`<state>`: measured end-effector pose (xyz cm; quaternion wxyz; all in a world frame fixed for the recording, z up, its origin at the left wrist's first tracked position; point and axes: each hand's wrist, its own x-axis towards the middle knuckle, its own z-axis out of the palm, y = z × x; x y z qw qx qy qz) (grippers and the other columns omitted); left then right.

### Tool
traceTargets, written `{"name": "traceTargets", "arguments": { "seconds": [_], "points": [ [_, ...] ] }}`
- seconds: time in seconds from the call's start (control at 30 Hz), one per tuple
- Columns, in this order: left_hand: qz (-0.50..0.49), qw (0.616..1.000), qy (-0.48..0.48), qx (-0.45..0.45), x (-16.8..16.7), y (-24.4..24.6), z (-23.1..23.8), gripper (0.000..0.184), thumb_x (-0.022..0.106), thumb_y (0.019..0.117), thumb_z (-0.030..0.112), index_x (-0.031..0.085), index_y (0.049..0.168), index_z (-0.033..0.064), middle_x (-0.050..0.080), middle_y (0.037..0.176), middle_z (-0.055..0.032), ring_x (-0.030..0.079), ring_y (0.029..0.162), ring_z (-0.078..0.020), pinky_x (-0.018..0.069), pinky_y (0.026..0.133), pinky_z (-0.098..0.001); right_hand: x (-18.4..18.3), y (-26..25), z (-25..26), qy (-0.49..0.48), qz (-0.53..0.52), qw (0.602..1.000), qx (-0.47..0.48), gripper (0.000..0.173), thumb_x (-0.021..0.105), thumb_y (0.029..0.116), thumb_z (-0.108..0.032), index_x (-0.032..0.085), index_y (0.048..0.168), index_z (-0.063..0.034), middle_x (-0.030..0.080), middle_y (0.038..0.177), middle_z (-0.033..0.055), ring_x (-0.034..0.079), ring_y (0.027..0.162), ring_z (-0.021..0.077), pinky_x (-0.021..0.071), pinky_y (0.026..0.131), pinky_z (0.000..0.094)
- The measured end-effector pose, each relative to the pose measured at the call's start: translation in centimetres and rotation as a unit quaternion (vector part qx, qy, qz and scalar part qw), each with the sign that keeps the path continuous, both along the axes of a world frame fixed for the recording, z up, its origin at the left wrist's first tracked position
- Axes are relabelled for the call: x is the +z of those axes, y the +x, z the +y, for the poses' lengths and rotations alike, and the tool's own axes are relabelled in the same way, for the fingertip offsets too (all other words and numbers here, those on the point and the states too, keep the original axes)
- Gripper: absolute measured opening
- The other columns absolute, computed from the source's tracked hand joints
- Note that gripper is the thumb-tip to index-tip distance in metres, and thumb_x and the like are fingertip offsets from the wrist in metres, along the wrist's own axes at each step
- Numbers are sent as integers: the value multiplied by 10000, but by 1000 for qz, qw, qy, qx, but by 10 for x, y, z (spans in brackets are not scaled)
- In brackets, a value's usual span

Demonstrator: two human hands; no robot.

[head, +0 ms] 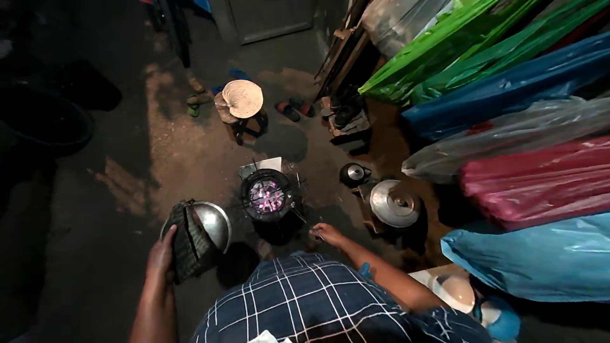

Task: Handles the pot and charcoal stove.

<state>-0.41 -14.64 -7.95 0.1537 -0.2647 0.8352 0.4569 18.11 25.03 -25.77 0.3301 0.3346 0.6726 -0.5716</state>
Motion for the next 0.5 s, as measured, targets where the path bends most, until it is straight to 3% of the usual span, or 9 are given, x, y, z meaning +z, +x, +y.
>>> {"name": "traceTargets", "arguments": {
  "seconds": [0.23,0.4,0.5],
  "points": [
    [-32,995,-64,63,-16,28,-76,621,492,1043,529,593,1322,-16,644,1244,-218,636,1098,-281,504,947,-525,4,-53,-29,41,-30,999,2,513,536,1090,-362,506,1397,47,573,1329,282,616,1115,343,498,980,484],
    [-36,989,-53,131,-38,57,-130,653,523,1023,546,590,1314,-34,636,1245,-234,628,1097,-300,502,941,-539,-10,-74,-36,43,-62,997,32,519,453,1116,-394,493,1432,16,576,1282,256,595,994,301,494,905,452],
    [-54,986,-55,147,-54,74,-153,675,488,1032,565,589,1332,-30,629,1278,-243,618,1149,-328,487,974,-563,-20,-75,-42,29,-45,998,17,464,453,1122,-355,522,1420,-7,622,1164,166,580,833,183,503,774,334]
  ]
}}
